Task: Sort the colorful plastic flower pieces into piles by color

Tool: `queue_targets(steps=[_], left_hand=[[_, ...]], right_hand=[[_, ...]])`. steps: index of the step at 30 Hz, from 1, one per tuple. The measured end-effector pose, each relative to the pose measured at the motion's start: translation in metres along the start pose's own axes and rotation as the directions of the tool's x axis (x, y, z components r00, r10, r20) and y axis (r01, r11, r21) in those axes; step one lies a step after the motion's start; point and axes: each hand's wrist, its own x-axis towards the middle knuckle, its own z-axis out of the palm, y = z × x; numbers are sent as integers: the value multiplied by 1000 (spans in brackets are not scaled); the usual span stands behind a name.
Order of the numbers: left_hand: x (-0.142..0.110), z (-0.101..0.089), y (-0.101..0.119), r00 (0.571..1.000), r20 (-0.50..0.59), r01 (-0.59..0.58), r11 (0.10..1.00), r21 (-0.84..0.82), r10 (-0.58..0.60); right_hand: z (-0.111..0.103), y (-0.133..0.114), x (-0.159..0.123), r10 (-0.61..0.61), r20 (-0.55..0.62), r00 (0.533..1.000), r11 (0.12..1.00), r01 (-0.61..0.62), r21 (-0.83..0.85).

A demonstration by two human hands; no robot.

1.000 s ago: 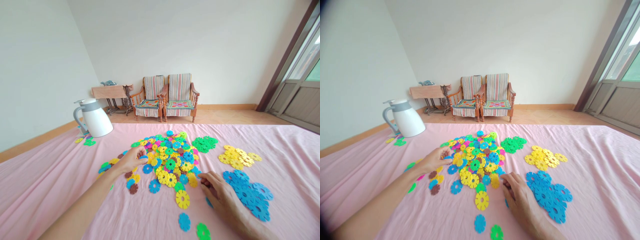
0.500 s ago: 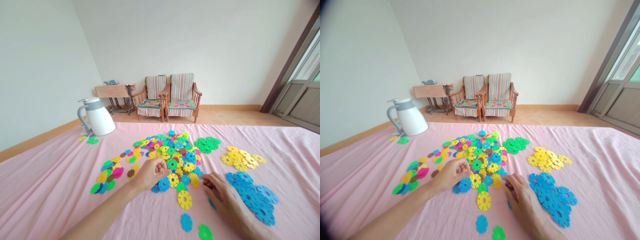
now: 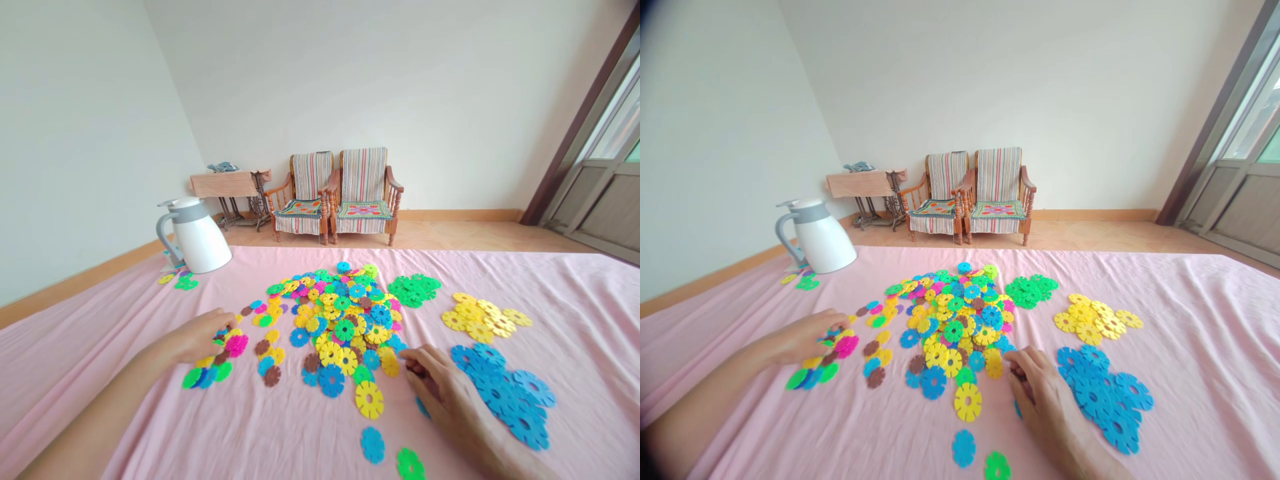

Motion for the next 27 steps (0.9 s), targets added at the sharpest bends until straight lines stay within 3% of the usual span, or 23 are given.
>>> queue_targets(steps=[5,17,21,24,27], left_hand=[[5,2,1,999,-31,-9,998,-70,6],[9,-15,7,997,-64,-46,976,-215,33],[9,-19,33,993,-108,-89,907,-411,48],[13,-12,63,974,-65,-211,776,-595,215],[25,2,84,954,-211,-292,821,-491,213]], right_hand=[[1,0,0,-3,-5,1000,1000,3,0],[1,-2,0,-2,-22,1000,1000,2,-4],[1,-2,0,0,-20,1000,1000,0,-4],[2,0,0,-12,-26,1000,1000,12,1],[2,0,1,-15,-37,999,1000,16,15]])
